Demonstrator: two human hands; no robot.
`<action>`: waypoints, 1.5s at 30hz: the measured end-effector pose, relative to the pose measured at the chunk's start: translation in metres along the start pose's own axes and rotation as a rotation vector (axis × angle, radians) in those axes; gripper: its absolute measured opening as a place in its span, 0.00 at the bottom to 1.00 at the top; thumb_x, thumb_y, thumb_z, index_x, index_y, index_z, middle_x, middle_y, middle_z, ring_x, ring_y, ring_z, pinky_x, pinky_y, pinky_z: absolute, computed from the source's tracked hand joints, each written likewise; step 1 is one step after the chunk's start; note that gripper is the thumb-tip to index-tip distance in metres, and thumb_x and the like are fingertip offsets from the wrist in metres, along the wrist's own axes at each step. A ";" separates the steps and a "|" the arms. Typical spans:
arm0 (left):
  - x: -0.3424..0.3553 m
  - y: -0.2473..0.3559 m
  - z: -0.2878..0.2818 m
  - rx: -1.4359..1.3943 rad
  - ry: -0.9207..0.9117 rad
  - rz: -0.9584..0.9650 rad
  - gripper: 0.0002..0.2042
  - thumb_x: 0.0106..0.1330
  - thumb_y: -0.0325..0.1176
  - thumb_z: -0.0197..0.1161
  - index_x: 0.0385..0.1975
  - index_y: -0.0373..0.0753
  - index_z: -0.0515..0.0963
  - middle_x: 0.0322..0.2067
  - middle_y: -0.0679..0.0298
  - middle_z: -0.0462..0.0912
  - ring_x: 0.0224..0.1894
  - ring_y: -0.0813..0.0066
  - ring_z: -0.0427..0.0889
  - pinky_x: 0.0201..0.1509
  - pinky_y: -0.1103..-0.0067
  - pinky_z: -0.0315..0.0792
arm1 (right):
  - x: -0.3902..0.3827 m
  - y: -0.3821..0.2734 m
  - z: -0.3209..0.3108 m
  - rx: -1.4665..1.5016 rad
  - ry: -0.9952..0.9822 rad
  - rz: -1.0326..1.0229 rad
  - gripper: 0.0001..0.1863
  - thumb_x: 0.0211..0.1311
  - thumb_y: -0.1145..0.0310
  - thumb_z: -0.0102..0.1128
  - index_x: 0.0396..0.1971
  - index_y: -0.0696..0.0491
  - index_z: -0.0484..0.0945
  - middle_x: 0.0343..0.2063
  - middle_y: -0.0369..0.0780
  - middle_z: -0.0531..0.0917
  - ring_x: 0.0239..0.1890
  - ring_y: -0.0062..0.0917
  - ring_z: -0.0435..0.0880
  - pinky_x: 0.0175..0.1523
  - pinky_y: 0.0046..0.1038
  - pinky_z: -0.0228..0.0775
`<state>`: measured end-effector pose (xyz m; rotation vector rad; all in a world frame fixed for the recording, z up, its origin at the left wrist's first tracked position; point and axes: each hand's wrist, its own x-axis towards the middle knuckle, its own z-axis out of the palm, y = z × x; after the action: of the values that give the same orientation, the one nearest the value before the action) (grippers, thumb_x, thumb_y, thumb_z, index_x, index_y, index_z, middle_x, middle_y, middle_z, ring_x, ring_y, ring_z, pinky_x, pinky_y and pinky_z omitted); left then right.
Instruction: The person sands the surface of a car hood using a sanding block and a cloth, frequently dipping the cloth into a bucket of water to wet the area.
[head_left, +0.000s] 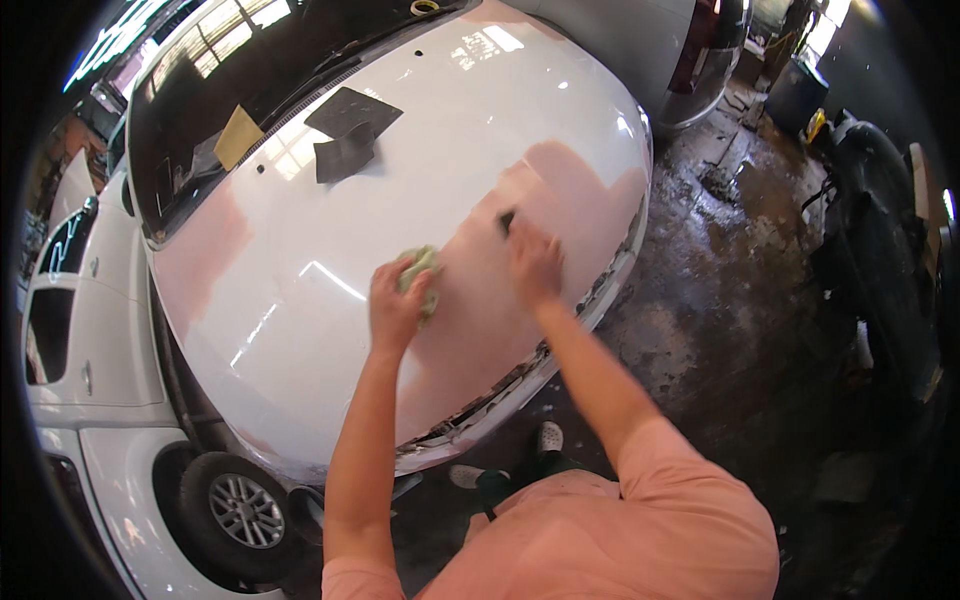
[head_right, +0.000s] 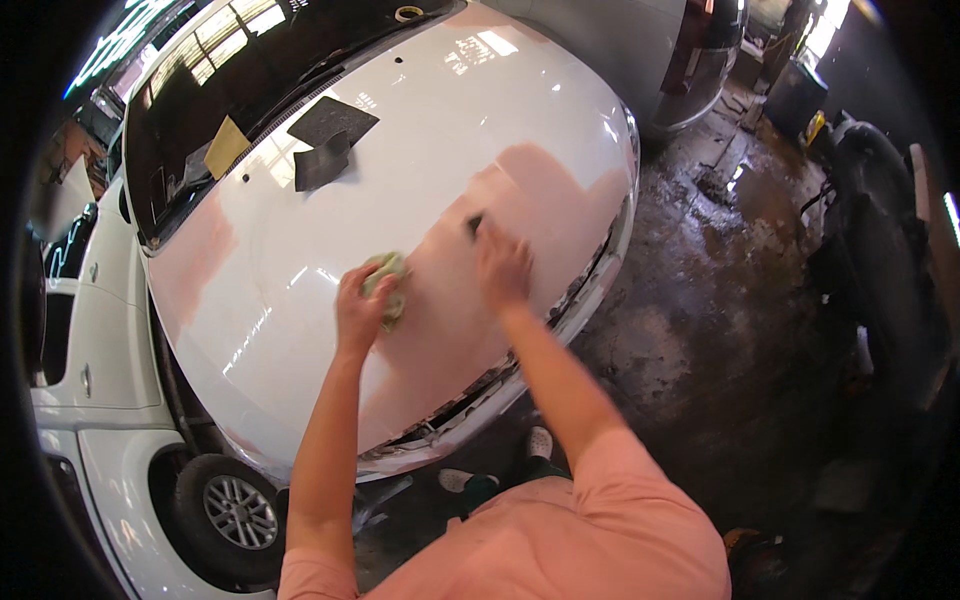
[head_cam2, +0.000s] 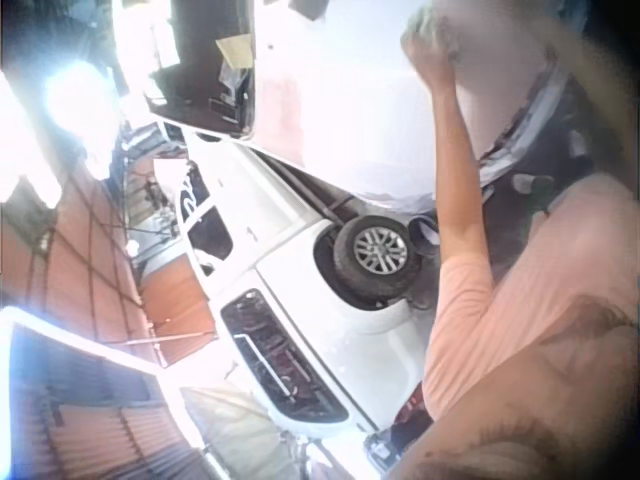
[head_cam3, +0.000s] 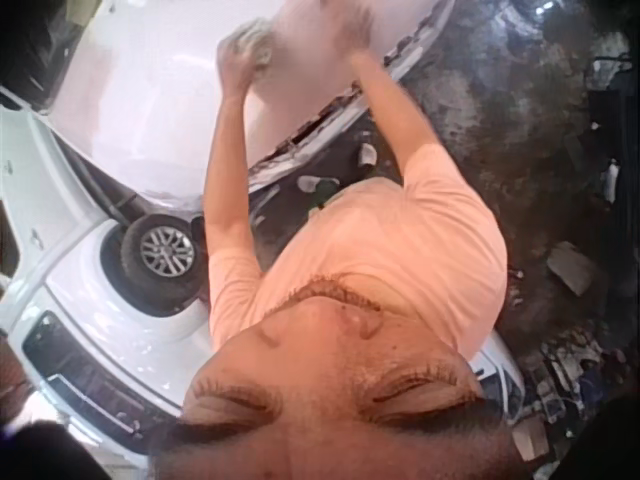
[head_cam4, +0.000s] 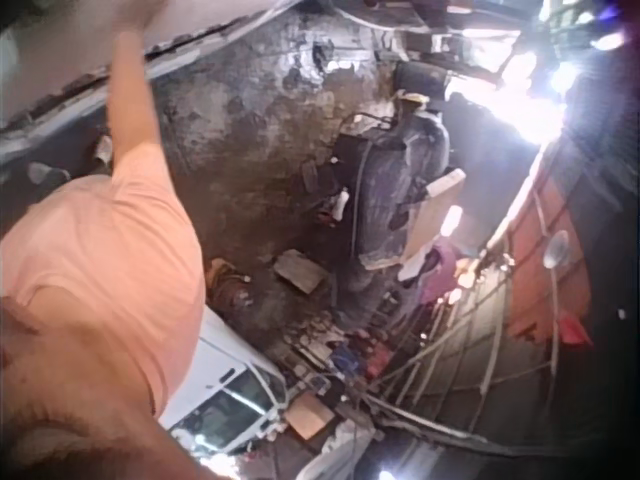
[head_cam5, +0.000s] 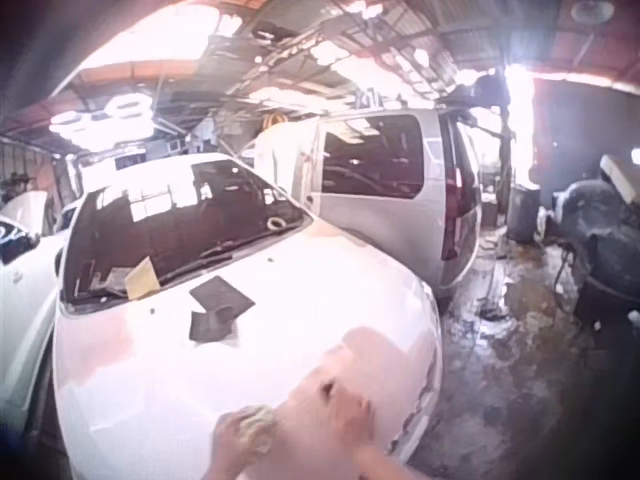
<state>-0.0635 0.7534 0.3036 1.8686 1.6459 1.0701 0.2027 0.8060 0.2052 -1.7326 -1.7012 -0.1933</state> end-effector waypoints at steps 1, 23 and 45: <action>0.005 0.011 0.019 0.254 -0.010 0.119 0.27 0.67 0.45 0.75 0.65 0.46 0.80 0.64 0.55 0.79 0.69 0.48 0.74 0.73 0.52 0.68 | 0.038 0.023 -0.002 0.069 -0.038 0.177 0.23 0.75 0.58 0.58 0.67 0.40 0.79 0.62 0.37 0.81 0.56 0.45 0.78 0.63 0.49 0.71; 0.085 -0.030 0.055 0.481 -0.306 0.813 0.35 0.56 0.49 0.79 0.66 0.52 0.78 0.69 0.52 0.71 0.75 0.40 0.62 0.79 0.49 0.58 | -0.157 -0.089 -0.020 0.142 0.153 0.282 0.23 0.72 0.60 0.62 0.65 0.40 0.81 0.60 0.39 0.79 0.53 0.46 0.77 0.62 0.48 0.71; 0.104 -0.015 0.078 0.453 -0.376 0.880 0.33 0.60 0.48 0.78 0.65 0.49 0.77 0.71 0.53 0.69 0.78 0.43 0.58 0.81 0.53 0.59 | -0.022 0.141 0.003 0.287 0.206 0.599 0.32 0.80 0.61 0.50 0.79 0.54 0.59 0.79 0.58 0.57 0.81 0.58 0.55 0.81 0.60 0.46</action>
<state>-0.0128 0.8706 0.2720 3.0023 0.8704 0.5520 0.3295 0.8032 0.1398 -1.8411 -0.9547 0.1351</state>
